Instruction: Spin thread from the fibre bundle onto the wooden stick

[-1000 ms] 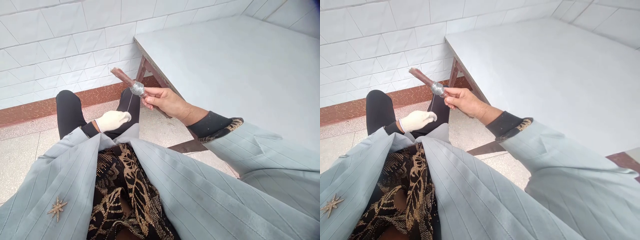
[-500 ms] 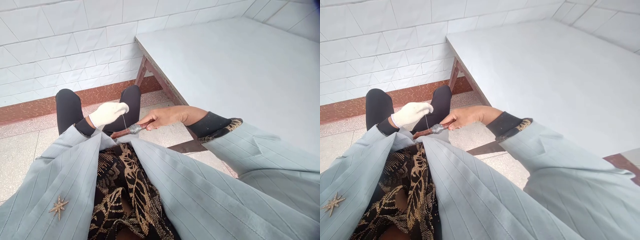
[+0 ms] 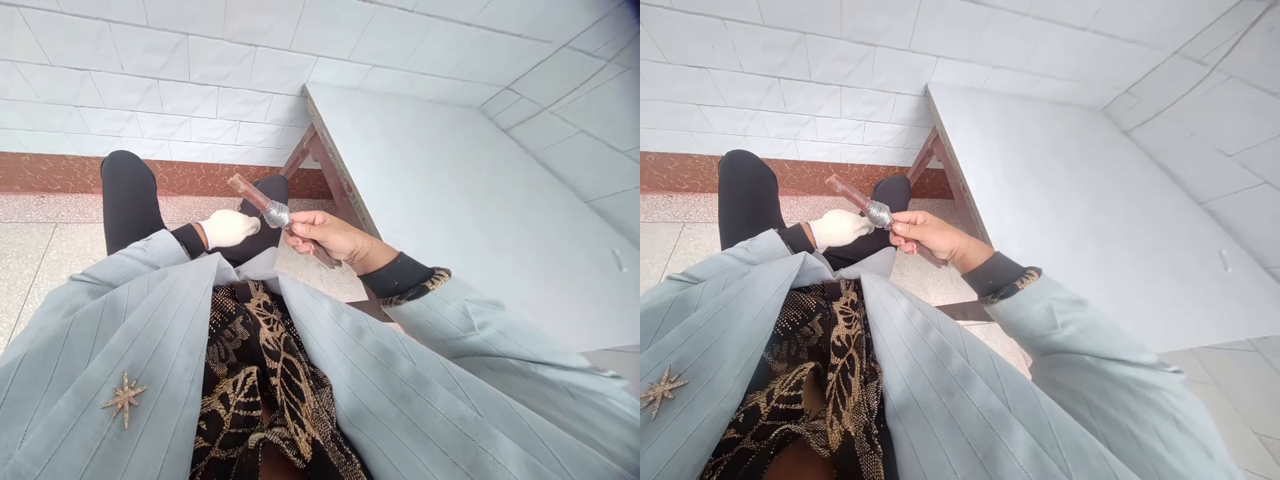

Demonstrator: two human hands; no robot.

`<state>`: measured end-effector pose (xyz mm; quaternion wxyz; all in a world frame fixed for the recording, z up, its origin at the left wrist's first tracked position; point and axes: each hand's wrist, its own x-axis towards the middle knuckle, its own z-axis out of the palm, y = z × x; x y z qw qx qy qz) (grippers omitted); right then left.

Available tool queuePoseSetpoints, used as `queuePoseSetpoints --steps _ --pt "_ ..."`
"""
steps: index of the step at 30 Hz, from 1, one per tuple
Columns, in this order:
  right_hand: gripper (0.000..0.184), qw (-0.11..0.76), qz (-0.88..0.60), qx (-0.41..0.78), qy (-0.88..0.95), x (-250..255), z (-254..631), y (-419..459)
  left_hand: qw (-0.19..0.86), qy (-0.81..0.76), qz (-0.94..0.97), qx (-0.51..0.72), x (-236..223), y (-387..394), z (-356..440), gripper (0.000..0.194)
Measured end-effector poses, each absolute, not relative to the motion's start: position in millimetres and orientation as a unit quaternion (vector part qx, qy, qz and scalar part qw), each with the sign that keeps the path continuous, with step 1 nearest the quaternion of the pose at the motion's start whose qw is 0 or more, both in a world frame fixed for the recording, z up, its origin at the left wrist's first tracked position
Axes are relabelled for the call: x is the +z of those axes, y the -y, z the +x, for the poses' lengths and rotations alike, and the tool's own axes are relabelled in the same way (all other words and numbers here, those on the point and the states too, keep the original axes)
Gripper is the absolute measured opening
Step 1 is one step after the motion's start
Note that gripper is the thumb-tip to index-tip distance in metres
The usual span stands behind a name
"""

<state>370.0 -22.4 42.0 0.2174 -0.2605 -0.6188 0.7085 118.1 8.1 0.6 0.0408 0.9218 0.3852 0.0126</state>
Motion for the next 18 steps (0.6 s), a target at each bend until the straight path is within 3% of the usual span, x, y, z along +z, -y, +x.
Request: queuePoseSetpoints --steps 6,12,15,17,18 --pt "0.046 0.196 -0.201 0.778 0.562 44.6 323.6 9.2 0.060 -0.439 0.896 0.041 10.0 -14.9 113.9 0.042" --pt "0.029 0.340 -0.306 0.697 0.552 71.7 278.0 -42.1 0.040 -0.513 0.857 0.038 28.7 -33.7 90.3 0.042" --pt "0.022 0.356 -0.411 0.553 0.631 82.3 259.6 -71.1 0.058 -0.530 0.844 0.048 41.5 -45.4 74.7 0.038" --pt "0.023 0.270 -0.492 0.347 0.751 88.5 249.2 -83.2 0.064 -0.545 0.834 0.051 51.8 -49.1 68.5 0.036" --pt "0.019 0.245 -0.497 0.308 0.773 91.8 244.6 -86.5 0.070 -0.549 0.831 0.049 56.9 -49.8 66.7 0.035"
